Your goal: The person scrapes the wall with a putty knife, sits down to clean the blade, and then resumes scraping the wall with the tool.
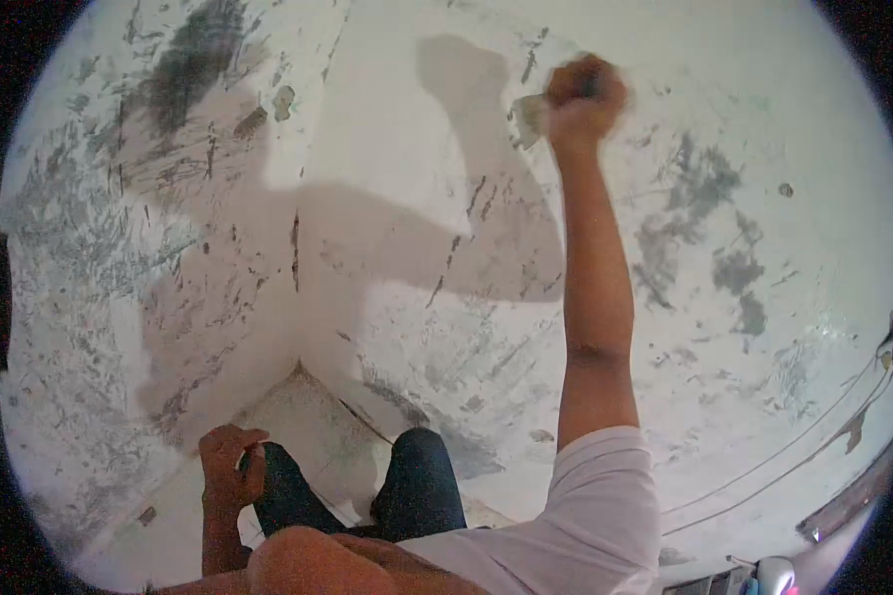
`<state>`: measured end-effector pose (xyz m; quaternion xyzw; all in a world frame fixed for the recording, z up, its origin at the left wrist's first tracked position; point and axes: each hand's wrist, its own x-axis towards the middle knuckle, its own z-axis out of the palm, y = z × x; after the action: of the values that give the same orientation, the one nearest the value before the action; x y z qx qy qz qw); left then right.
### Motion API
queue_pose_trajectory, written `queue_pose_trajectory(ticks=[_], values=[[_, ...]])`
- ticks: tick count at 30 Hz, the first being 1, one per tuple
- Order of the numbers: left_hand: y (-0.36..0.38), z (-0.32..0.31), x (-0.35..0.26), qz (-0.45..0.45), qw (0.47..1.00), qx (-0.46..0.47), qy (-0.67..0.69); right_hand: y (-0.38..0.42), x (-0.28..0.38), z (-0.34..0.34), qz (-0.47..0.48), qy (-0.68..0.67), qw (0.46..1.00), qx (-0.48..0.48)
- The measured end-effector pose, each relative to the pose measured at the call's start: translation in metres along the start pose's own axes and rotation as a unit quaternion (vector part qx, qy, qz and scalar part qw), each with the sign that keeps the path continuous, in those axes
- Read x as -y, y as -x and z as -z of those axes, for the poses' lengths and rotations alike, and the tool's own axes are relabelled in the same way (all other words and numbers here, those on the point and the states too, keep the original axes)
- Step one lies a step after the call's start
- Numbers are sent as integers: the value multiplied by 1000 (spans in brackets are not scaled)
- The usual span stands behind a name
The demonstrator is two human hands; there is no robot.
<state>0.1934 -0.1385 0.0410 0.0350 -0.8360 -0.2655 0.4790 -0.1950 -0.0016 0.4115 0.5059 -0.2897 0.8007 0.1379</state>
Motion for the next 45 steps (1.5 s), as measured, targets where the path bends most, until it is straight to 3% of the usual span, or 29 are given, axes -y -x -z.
queue_pose_trajectory(ticks=[2,3,4,6,7,8,10,13,17,18,21,22,24,25,26,28,30,32,34,35,36,38,41,42,44,45], values=[[-1,-4,-4,-12,1000,-2,-19,9,-30,6,-17,109,988,109],[-1,-2,-4,-24,999,-11,-46,9,-27,13,-47,103,982,149],[0,-1,-2,-23,998,-19,-53,14,-17,11,42,103,982,150],[5,-2,1,17,1000,18,-1,27,9,2,96,-6,970,224],[4,-3,0,19,1000,19,-2,16,-10,14,5,22,997,68],[1,-2,-2,26,999,15,-12,18,-20,8,78,135,977,148],[-3,-3,1,26,999,6,-27,20,-7,-6,29,109,980,164],[-1,-11,5,19,1000,5,10,14,18,3,83,-2,977,195],[-1,-11,2,16,1000,16,15,8,-20,0,40,150,973,172],[-1,-12,6,7,1000,8,26,5,-15,1,76,94,982,142],[1,-7,5,15,999,25,-25,6,0,-1,48,37,995,80],[3,-8,6,14,999,34,-23,-9,-32,19,86,120,973,177],[7,-12,12,3,1000,13,-26,4,-28,5,5,131,977,167],[2,-10,12,0,1000,6,-31,12,-15,0,50,110,982,147],[-3,-9,5,-7,1000,2,-22,18,-2,-2,41,-4,991,131],[-5,-10,3,-8,1000,2,-11,1,-23,19,40,53,986,150],[-4,-12,6,22,1000,16,-7,7,-18,2,93,235,945,206],[-5,-9,7,15,1000,19,2,17,5,-19,68,75,983,153],[-4,-14,8,18,1000,15,18,4,22,-3,61,-10,948,314],[-4,-16,10,25,999,12,24,-1,-8,-6,61,80,991,86],[-3,-16,10,30,999,13,31,-3,-25,-1,92,162,962,200],[-3,-17,4,16,999,10,26,4,-13,-19,73,167,964,195],[-4,-16,6,-4,1000,14,13,-1,11,-20,39,4,981,192],[-4,-16,6,-10,1000,25,7,-6,-13,-21,49,112,989,88],[-4,-17,2,-22,999,24,5,-9,-19,-23,30,171,958,230],[-6,-15,3,-36,999,13,-6,-9,-13,-21,63,198,958,198]])
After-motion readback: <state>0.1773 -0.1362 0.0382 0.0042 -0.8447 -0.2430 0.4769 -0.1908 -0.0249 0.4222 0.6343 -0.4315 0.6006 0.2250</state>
